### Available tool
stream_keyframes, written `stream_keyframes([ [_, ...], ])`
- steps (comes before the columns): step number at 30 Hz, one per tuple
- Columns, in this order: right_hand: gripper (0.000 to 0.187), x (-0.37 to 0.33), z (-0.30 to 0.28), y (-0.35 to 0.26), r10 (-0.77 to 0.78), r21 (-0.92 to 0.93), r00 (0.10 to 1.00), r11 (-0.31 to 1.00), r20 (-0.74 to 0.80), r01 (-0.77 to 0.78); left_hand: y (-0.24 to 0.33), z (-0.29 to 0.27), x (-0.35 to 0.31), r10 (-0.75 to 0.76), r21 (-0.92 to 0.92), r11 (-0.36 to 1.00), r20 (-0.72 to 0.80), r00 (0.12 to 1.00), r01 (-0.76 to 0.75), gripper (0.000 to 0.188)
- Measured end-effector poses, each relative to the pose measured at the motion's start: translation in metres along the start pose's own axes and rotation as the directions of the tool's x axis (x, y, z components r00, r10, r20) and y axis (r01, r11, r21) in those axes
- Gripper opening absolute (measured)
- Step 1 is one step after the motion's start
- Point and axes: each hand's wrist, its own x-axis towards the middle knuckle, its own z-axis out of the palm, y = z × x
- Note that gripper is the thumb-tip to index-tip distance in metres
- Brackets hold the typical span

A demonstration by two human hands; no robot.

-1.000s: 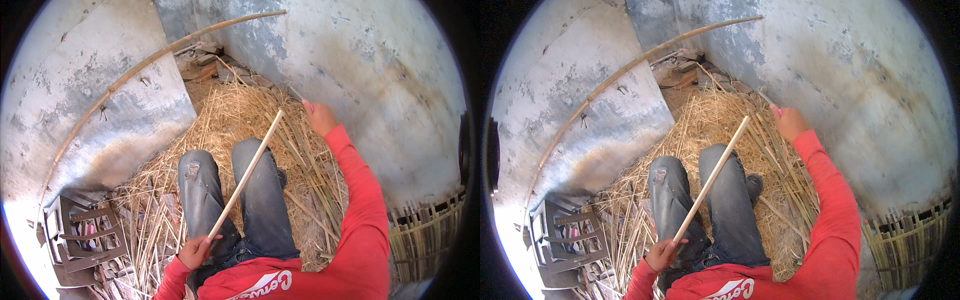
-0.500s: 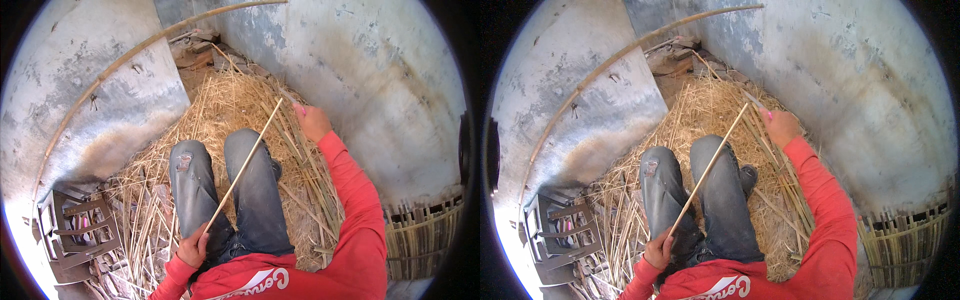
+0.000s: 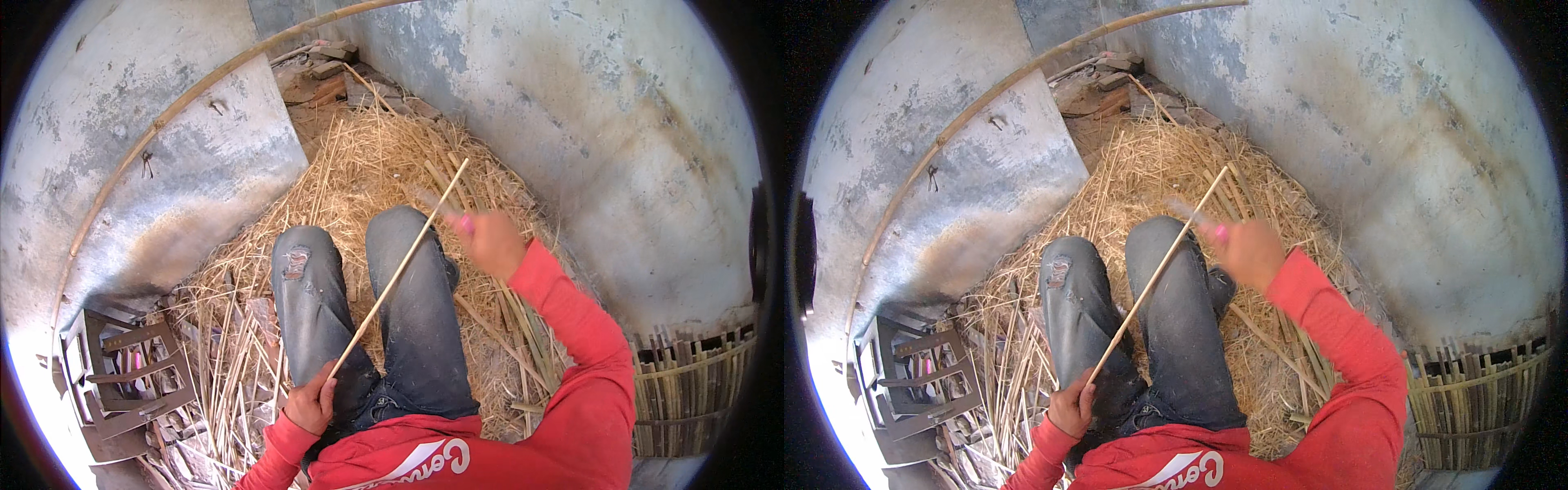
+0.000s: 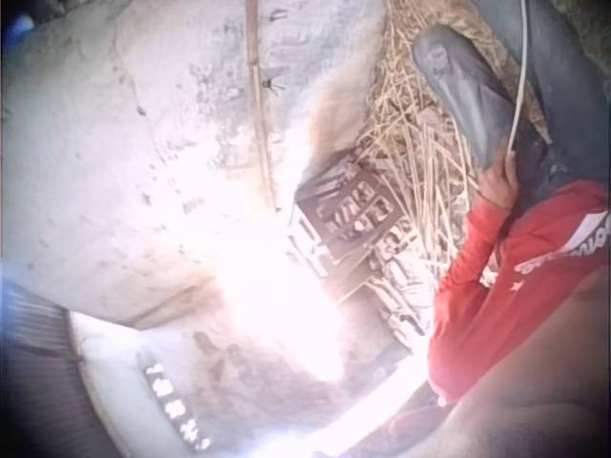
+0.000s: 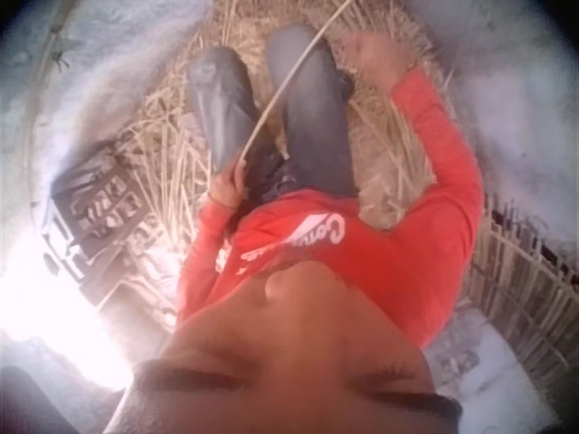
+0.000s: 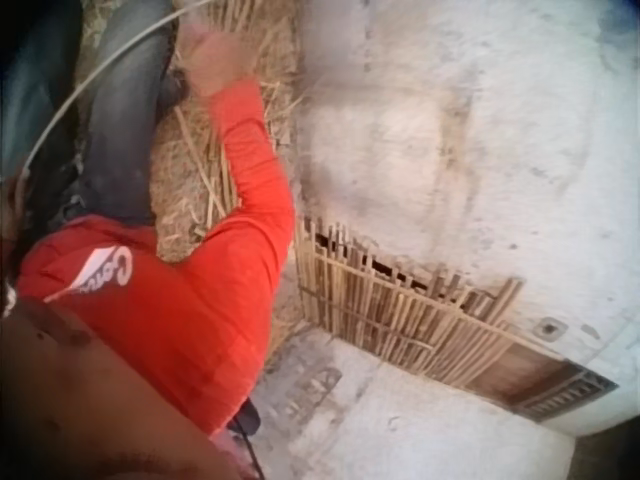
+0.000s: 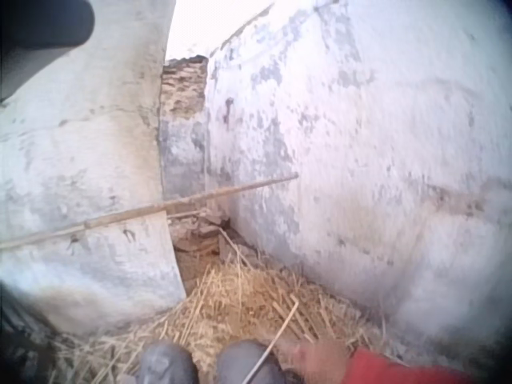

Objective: The person shaves a bamboo strip using a small knife, removing outer layers and smoothing the surface.

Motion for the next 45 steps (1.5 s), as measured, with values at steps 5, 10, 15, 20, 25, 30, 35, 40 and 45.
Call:
stream_keyframes([
  [5, 0.069, -0.005, 0.007, -0.027, 0.036, -0.028, 0.999, 0.999, 0.040, -0.035, -0.021, 0.012, -0.008, 0.093, -0.102, 0.990, -0.058, 0.994, -0.099, 0.030],
  [10, 0.064, -0.012, 0.012, -0.027, 0.001, -0.048, 1.000, 0.999, -0.006, -0.001, -0.012, 0.004, -0.006, -0.045, -0.090, 0.995, 0.045, 0.998, 0.049, 0.030],
  [15, 0.063, 0.012, -0.009, -0.001, 0.125, -0.091, 0.992, 0.988, -0.015, -0.126, -0.008, 0.002, -0.008, 0.002, -0.101, 0.995, 0.012, 1.000, -0.001, 0.030],
  [20, 0.064, -0.003, 0.018, -0.020, -0.121, 0.025, 0.993, 0.992, 0.002, 0.121, -0.017, 0.004, -0.010, -0.072, -0.068, 0.995, 0.082, 0.994, 0.078, 0.033],
  [25, 0.066, 0.044, -0.012, 0.038, 0.154, -0.021, 0.979, 0.987, -0.131, -0.158, -0.005, 0.000, -0.006, -0.011, -0.073, 0.997, 0.066, 0.998, 0.016, 0.032],
  [30, 0.067, 0.036, -0.005, -0.004, 0.026, -0.071, 1.000, 0.997, 0.008, -0.025, -0.004, 0.001, -0.002, 0.001, -0.008, 1.000, -0.034, 0.999, -0.001, 0.030],
  [35, 0.069, 0.059, -0.015, 0.056, 0.251, -0.081, 0.964, 0.963, -0.083, -0.258, -0.004, -0.004, -0.003, 0.011, -0.015, 1.000, -0.018, 1.000, -0.012, 0.030],
  [40, 0.074, 0.078, -0.052, 0.089, 0.304, -0.007, 0.933, 0.950, -0.193, -0.311, -0.015, 0.000, -0.004, 0.064, 0.018, 0.998, -0.063, 0.996, -0.063, 0.030],
  [45, 0.071, 0.024, -0.018, -0.019, 0.020, 0.036, 1.000, 0.999, 0.007, -0.020, -0.013, 0.001, -0.003, 0.048, 0.069, 0.997, -0.026, 0.999, -0.046, 0.035],
])
